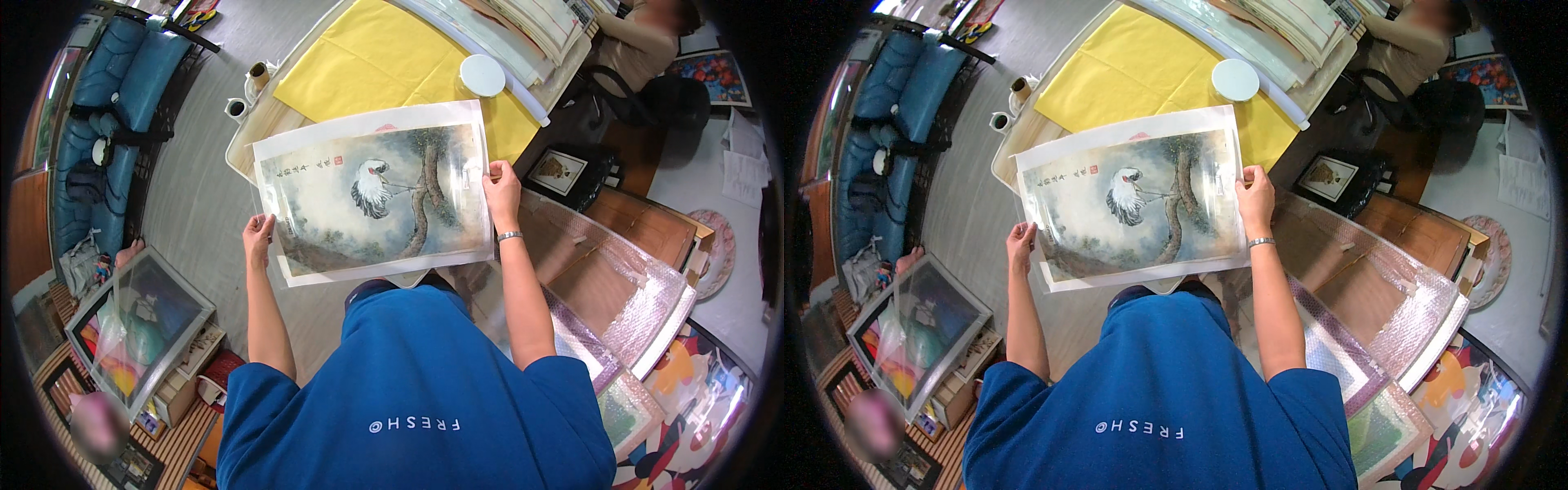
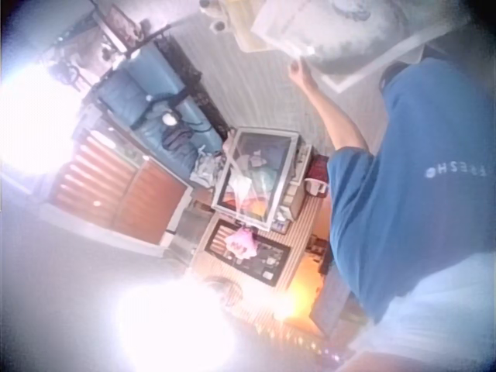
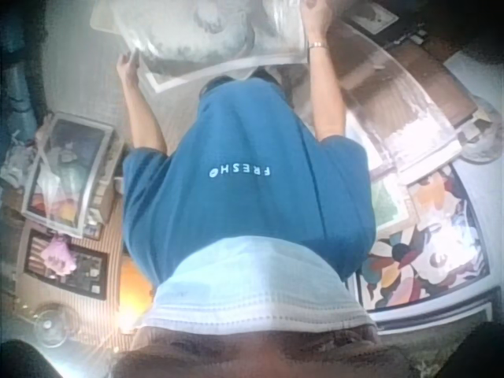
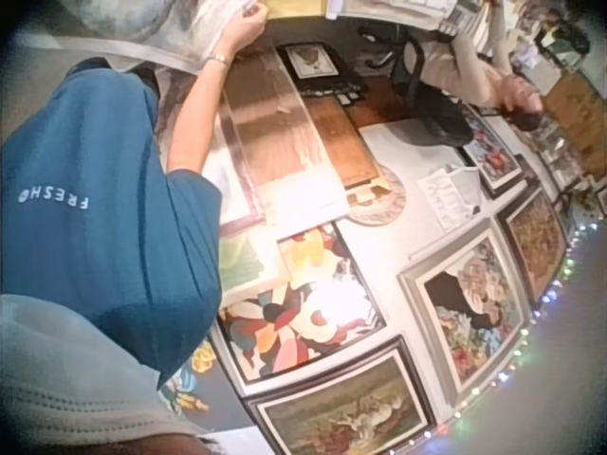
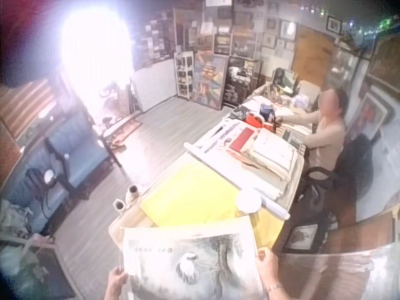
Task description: The person selects an artwork of a bird, picks up a mandala drawing, carries them to a table, places a wooden frame around the drawing, and uses two rulers to measure the frame's position.
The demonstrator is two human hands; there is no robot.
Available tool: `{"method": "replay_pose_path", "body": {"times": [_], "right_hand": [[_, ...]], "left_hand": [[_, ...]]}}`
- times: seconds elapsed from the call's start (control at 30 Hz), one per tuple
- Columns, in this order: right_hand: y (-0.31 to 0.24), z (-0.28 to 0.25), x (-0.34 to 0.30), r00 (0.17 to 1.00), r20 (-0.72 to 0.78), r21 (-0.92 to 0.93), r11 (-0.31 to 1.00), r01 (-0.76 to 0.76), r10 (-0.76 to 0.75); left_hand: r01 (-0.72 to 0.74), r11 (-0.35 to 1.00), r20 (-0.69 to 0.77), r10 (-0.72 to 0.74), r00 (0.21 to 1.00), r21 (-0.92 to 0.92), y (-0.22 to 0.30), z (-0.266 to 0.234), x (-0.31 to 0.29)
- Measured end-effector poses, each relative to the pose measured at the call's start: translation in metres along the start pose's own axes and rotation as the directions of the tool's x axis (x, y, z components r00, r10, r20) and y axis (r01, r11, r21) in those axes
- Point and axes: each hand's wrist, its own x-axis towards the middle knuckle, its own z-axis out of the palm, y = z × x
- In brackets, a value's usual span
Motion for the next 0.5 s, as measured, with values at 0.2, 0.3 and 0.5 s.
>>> {"method": "replay_pose_path", "body": {"times": [0.2, 0.3, 0.5], "right_hand": [[-0.016, -0.002, -0.002, 0.994, -0.034, -0.103, 0.990, 0.097, -0.101], [-0.014, 0.000, 0.001, 0.997, 0.024, -0.003, 0.997, 0.079, -0.079], [-0.027, -0.011, -0.001, 0.996, 0.007, 0.090, 0.992, 0.087, -0.088]], "left_hand": [[-0.004, 0.999, -0.006, 0.004, 1.000, -0.047, -0.012, 0.001, -0.004], [0.006, 0.996, 0.003, -0.005, 1.000, -0.092, -0.020, 0.001, -0.005], [0.040, 0.979, 0.032, -0.035, 0.999, -0.198, -0.032, 0.006, -0.015]]}}
